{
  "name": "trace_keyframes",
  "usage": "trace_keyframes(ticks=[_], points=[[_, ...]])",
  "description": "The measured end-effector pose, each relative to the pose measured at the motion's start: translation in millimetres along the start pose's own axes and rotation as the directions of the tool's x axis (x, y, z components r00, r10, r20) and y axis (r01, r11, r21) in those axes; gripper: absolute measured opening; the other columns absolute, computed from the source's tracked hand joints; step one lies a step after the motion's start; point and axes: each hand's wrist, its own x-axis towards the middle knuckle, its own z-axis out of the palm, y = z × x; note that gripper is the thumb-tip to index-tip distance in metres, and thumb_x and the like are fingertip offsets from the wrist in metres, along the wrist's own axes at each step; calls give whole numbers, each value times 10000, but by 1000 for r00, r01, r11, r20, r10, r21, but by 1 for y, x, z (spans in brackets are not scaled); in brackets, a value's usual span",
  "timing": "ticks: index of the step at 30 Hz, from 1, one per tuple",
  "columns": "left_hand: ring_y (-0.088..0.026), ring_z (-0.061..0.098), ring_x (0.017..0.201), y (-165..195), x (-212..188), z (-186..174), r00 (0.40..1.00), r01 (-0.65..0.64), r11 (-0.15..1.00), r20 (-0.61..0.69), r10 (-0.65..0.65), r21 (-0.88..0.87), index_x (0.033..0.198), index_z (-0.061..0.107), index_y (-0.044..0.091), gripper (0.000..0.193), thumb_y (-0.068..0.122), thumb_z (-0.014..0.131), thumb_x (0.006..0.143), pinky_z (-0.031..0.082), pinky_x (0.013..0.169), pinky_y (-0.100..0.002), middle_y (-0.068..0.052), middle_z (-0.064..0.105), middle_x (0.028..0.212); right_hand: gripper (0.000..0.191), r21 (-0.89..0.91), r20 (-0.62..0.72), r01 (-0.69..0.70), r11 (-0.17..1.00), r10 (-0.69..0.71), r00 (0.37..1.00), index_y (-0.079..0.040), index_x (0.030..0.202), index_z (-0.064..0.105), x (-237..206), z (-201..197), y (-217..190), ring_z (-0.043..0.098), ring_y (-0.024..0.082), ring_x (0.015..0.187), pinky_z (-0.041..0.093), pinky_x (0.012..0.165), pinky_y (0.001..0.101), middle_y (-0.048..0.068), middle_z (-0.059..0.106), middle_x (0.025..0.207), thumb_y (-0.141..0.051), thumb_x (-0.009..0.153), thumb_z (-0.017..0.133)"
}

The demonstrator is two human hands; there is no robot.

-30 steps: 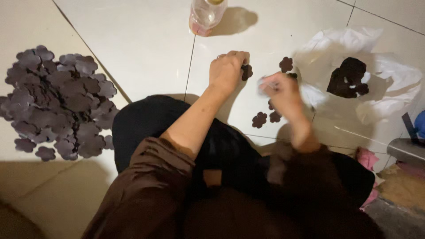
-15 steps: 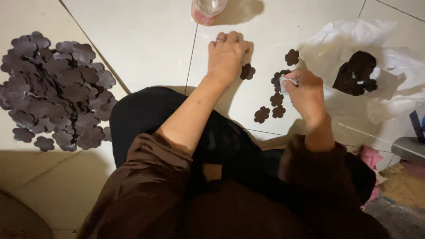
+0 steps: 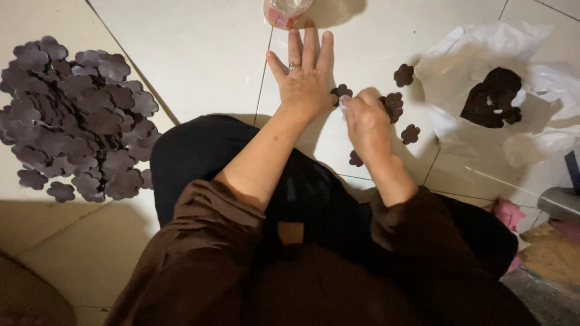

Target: The person sits on a tiled floor and wipes small, dark, flower-shaped decorative pieces with a white cloth. They pick up each piece, rub it with the cloth, and place it back down, occasionally moving a plastic bottle aside.

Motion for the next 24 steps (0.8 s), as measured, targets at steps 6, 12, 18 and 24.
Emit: trace_keyframes(ticks=[6,12,18,24], points=[[-431,-125,1557,2,2,2,1000,-5,999,-9,5,-37,1636,12,130,1225,472,815,775,-3,1166,-784,-172,-90,1701,100,11,-33,11,1000,-10,999,9,1016,742,3,-2,2,669,362,881,550,793,431,174,650,992,-7,918,746],[-459,-127,1536,3,3,4,999,-19,998,-51,16,-56,1630,48,96,1140,388,776,802,-29,1160,-772,-208,-66,1691,63,20,0,-45,999,45,999,13,941,706,2,0,2,666,387,874,543,783,452,205,639,1003,-17,917,757],[-476,-106,1540,2,4,17,995,-35,995,-95,26,-95,1624,84,77,1088,407,756,833,-25,1168,-783,-218,-28,1690,104,49,-48,-7,999,10,999,8,967,682,-2,2,13,661,400,897,539,789,454,186,641,1004,-15,917,771],[-499,-87,1528,3,11,15,991,-44,998,-132,37,-52,1623,104,68,1100,299,787,792,-1,1150,-783,-238,-21,1676,107,159,9,-131,979,131,991,-5,939,714,0,0,14,657,313,758,540,694,418,170,647,964,-29,868,789]])
